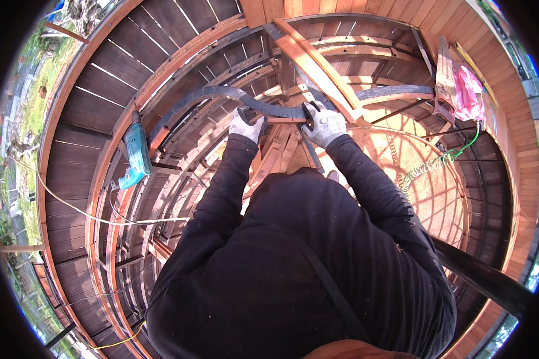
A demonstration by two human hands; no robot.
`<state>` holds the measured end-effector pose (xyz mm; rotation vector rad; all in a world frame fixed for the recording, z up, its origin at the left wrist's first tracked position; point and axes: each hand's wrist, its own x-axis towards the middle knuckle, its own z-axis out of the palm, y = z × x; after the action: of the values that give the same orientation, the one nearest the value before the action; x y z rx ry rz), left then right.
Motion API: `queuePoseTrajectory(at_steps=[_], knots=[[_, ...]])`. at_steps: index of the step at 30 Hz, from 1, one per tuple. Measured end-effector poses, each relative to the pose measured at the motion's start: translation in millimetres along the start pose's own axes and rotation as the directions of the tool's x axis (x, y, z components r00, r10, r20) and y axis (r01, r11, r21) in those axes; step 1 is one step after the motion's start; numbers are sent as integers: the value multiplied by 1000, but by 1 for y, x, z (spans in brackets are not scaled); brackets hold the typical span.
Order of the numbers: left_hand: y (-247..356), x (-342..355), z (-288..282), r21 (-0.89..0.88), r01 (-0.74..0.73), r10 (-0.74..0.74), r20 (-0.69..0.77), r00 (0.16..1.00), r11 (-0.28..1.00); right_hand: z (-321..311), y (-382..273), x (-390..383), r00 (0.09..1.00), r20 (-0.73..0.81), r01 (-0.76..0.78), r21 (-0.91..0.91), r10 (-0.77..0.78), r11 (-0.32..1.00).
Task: The person installs curved black roofing strips onto a circular wooden roof structure. They position each strip along the roof's curve, then use a corded drill to fasten it with screws. The person repeats this process for multiple strips, working around the circular roof.
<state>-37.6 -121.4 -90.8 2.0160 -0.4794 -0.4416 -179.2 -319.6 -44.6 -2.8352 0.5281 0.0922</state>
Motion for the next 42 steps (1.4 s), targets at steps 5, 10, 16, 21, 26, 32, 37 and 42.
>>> queuePoseTrajectory(at_steps=[5, 10, 16, 21, 26, 32, 37, 42], knots=[[34, -7, -3, 703, -421, 435, 174, 883, 574, 5, 2, 1, 1000, -30, 8, 6, -8, 1000], [19, 23, 5, 671, -518, 351, 383, 854, 530, 8, 3, 2, 998, -51, 24, 2, -24, 1000], [22, 48, -2, 606, -600, 348, 490, 799, 523, 7, 5, -2, 998, -53, 32, -25, -34, 999], [22, 57, -2, 637, -599, 277, 537, 797, 485, 9, 4, 0, 999, -37, 24, 6, -24, 1000], [29, 55, -2, 646, -600, 246, 556, 794, 472, 7, 5, 0, 1000, -2, -4, 5, 4, 1000], [24, 54, 0, 630, -607, 347, 498, 795, 485, 7, 4, 0, 999, 32, -6, -16, 6, 1000], [27, 54, 0, 653, -601, 280, 535, 797, 460, 13, 6, 1, 1000, -2, -11, -15, 11, 1000], [32, 54, -2, 662, -593, 219, 562, 797, 459, 14, 6, 1, 1000, -22, -19, -7, 18, 1000]])
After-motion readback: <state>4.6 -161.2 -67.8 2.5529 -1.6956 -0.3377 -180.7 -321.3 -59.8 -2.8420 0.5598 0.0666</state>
